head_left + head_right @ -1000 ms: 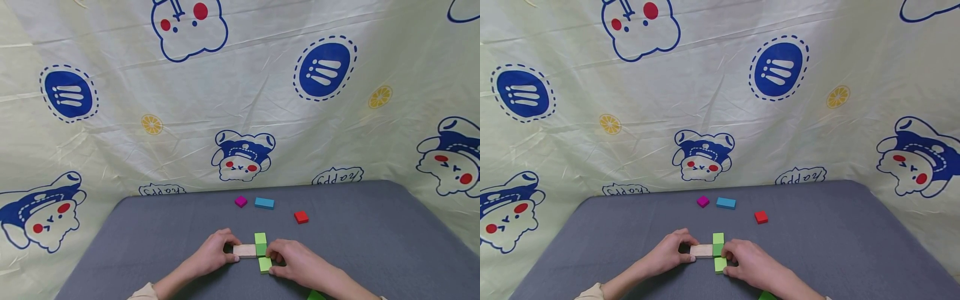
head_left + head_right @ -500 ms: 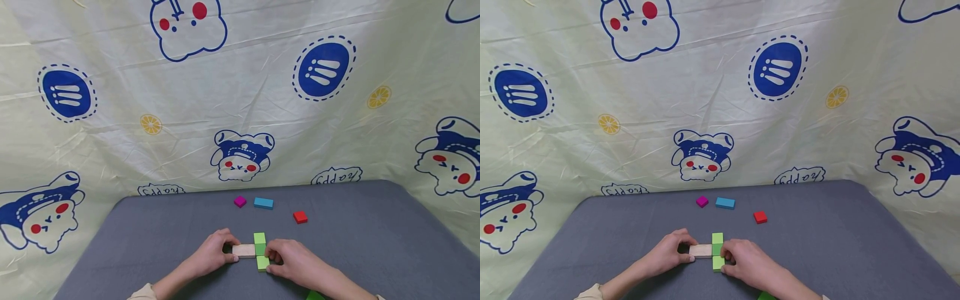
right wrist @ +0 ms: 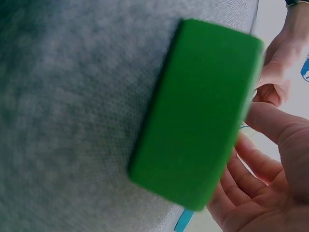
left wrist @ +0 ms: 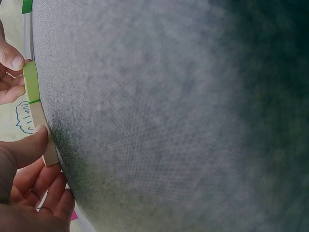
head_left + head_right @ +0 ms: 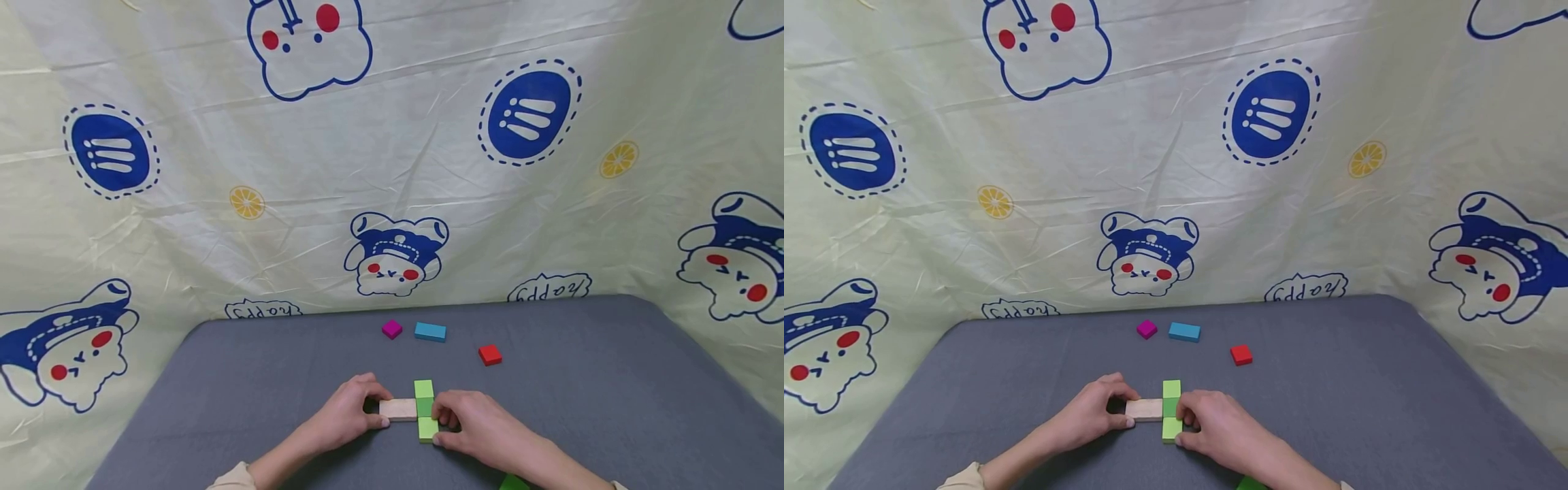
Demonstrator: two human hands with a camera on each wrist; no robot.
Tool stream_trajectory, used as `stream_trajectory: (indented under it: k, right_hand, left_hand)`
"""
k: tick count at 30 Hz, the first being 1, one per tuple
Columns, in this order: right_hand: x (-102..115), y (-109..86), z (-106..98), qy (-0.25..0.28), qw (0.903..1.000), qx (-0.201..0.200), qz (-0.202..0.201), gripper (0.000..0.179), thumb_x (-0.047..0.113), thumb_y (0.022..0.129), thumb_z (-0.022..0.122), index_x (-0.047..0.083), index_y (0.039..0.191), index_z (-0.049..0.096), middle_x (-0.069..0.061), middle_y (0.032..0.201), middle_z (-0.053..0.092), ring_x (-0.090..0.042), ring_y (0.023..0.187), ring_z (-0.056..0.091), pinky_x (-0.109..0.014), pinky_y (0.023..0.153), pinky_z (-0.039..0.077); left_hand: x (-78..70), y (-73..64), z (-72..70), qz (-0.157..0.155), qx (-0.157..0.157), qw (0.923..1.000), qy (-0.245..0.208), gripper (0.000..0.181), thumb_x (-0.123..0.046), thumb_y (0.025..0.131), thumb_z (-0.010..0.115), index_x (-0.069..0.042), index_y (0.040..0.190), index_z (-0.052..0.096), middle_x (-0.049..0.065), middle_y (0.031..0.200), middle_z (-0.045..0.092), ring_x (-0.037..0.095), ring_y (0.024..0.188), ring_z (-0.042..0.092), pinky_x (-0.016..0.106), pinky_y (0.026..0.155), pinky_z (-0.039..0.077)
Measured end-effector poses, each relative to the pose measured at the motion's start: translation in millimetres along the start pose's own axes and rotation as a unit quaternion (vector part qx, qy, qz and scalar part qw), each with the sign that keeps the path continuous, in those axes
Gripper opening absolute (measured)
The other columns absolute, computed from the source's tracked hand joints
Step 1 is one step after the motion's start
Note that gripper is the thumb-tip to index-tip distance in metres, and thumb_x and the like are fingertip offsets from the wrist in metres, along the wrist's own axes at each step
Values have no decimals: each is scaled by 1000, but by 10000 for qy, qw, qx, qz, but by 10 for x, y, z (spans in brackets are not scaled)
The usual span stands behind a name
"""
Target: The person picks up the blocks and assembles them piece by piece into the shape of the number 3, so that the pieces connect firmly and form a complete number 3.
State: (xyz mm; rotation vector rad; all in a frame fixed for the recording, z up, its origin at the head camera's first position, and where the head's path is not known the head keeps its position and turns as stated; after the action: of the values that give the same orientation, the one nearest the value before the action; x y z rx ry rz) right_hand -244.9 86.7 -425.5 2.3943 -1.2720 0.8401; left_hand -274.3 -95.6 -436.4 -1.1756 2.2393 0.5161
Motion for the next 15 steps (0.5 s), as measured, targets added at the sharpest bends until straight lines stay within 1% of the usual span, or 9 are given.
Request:
stream_trajectory:
  k: [10,15]
  right_hand:
    - [-13,0,3,85,9999,50,108,20,23,81,81,23,91,64,13,80,56,-6,73,52,-27,64,45]
    - [-39,-15,-2,104,9997,92,181,21,24,81,81,23,93,64,14,81,56,-6,74,53,-27,65,46]
  left_hand:
    - [6,0,8,-50,64,10000,20,22,-16,81,81,-14,101,74,-12,86,53,8,85,50,27,78,41]
    - [-3,-4,5,-7,15,10000,9,22,-15,81,81,-13,101,74,-12,86,53,9,86,50,28,78,42]
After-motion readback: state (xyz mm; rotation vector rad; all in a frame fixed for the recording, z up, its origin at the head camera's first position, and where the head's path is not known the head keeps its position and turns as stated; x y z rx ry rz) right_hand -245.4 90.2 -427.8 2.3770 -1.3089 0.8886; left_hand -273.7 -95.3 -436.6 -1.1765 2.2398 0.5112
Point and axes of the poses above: each hand's wrist, its own y-axis towards the middle knuckle, its own z-axis out of the palm, x = y × z, the point moved 7 cm from there along y, towards the middle knuckle
